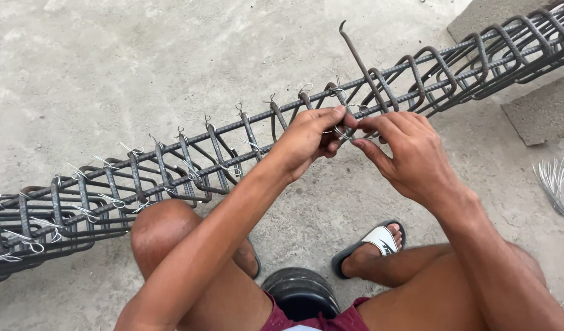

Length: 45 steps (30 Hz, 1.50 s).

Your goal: Tying rebar intersections using wire ties and a manual hook tool

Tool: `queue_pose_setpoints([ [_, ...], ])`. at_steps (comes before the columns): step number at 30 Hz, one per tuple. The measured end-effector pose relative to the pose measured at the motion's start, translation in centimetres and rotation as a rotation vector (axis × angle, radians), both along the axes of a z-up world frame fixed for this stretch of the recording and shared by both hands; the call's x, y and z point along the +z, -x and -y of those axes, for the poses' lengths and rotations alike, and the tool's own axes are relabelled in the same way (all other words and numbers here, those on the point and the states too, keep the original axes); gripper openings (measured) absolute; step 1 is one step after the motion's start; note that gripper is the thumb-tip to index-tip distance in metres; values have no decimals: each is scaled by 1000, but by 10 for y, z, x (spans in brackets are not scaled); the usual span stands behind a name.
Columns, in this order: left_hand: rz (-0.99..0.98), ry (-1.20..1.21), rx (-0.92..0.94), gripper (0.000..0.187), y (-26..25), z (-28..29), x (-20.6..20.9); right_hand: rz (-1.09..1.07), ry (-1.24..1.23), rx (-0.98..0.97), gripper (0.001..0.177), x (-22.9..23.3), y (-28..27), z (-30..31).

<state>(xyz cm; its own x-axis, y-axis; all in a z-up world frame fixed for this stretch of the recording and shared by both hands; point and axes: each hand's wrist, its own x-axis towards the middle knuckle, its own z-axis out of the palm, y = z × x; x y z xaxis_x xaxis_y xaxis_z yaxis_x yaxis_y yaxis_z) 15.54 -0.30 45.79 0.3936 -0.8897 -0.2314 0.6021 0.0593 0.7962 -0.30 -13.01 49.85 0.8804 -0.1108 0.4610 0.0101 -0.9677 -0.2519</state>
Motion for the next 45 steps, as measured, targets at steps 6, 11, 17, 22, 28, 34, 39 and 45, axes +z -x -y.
queue_pose_setpoints([
  [6,-15,-37,-27,32,8,0,6,-55,-120,88,14,-3,-2,-3],
  [11,695,-279,-34,49,-9,-2,10,-128,-669,122,13,15,7,-4],
  [17,799,11,-159,77,-1,-22,48,-240,-1292,337,18,6,11,21],
  [22,292,242,-276,44,-6,-29,47,-278,-1723,470,25,9,7,22],
  [28,52,294,-266,39,-4,-26,33,-292,-1815,486,26,10,-4,15],
  [34,473,109,-297,45,-8,-27,40,-496,-1687,353,34,8,-3,30],
  [39,914,-329,-308,53,-9,-33,64,-647,-1310,157,29,5,-9,26],
  [45,469,-37,-278,55,-17,-31,54,-487,-1444,290,23,-7,-1,51],
])
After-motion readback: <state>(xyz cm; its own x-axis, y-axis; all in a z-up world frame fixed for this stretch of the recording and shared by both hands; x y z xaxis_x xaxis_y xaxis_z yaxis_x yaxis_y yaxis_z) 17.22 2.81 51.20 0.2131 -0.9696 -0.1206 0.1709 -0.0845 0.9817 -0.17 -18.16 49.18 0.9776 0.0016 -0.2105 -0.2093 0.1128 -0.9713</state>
